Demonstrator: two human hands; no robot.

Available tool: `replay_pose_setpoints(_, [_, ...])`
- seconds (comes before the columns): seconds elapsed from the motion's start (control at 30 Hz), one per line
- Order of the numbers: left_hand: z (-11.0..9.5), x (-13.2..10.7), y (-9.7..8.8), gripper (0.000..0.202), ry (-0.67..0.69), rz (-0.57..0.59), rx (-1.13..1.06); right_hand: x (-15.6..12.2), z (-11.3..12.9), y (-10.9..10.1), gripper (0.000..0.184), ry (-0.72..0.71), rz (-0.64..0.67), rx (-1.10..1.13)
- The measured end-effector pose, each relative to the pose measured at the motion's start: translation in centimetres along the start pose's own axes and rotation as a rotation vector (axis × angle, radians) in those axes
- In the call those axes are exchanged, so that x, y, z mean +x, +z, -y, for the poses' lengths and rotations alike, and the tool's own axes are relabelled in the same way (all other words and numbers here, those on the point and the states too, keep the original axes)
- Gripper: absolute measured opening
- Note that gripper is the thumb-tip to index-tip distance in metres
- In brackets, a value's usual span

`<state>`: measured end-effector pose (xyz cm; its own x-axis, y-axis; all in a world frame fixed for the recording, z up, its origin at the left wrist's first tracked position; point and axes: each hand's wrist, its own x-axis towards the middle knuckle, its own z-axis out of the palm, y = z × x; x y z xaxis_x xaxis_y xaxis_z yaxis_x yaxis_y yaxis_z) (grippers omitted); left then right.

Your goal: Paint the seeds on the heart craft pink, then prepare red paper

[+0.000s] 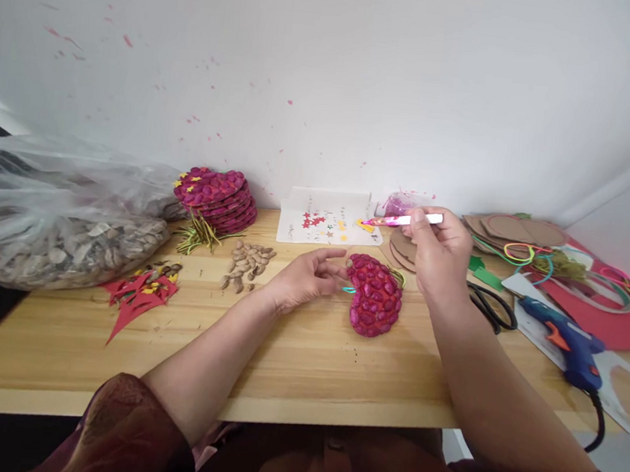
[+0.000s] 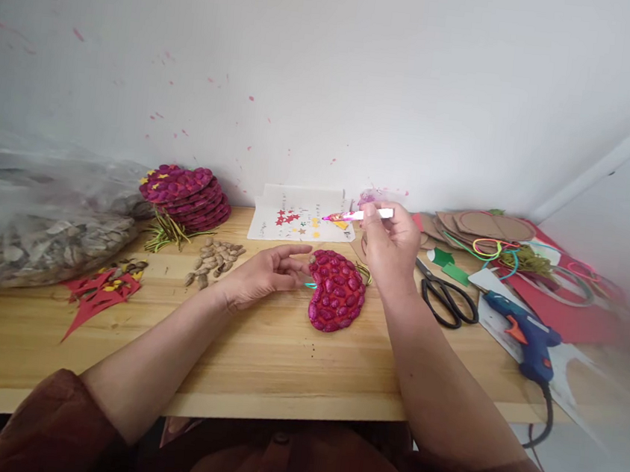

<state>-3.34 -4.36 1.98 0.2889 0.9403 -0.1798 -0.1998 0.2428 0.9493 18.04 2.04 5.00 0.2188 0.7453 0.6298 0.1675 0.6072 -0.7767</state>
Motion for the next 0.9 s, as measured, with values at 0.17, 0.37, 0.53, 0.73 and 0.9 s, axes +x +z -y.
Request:
replay_pose_setpoints(0.17, [0.6,-0.1,0.7,0.121,0.138,-0.034,0.285,-0.1,0.3,0.0,0.037,-0.005,0.001,0.002])
replay_pose_setpoints(0.37, [0.9,-0.2,1.1,0.112,0.281,-0.131,0.492,-0.2,0.1,-0.1,0.035,0.03,-0.021,0.041])
replay_pose_setpoints(0.53, [0.6,-0.1,1.0,0.101,0.239,-0.18,0.447,-0.1,-0.2,-0.2,0.031,0.003,-0.004,0.013])
replay_pose_setpoints(0.73, [1.1,0.3,0.9,0.067,0.191,-0.208,0.253,0.0,-0.1,-0.4,0.031,0.032,0.014,0.002])
replay_pose_setpoints(0.9, [1.3,0.6,1.0,0.05,0.241,-0.214,0.17,-0.1,0.3,-0.4,0.03,0.066,0.009,0.022])
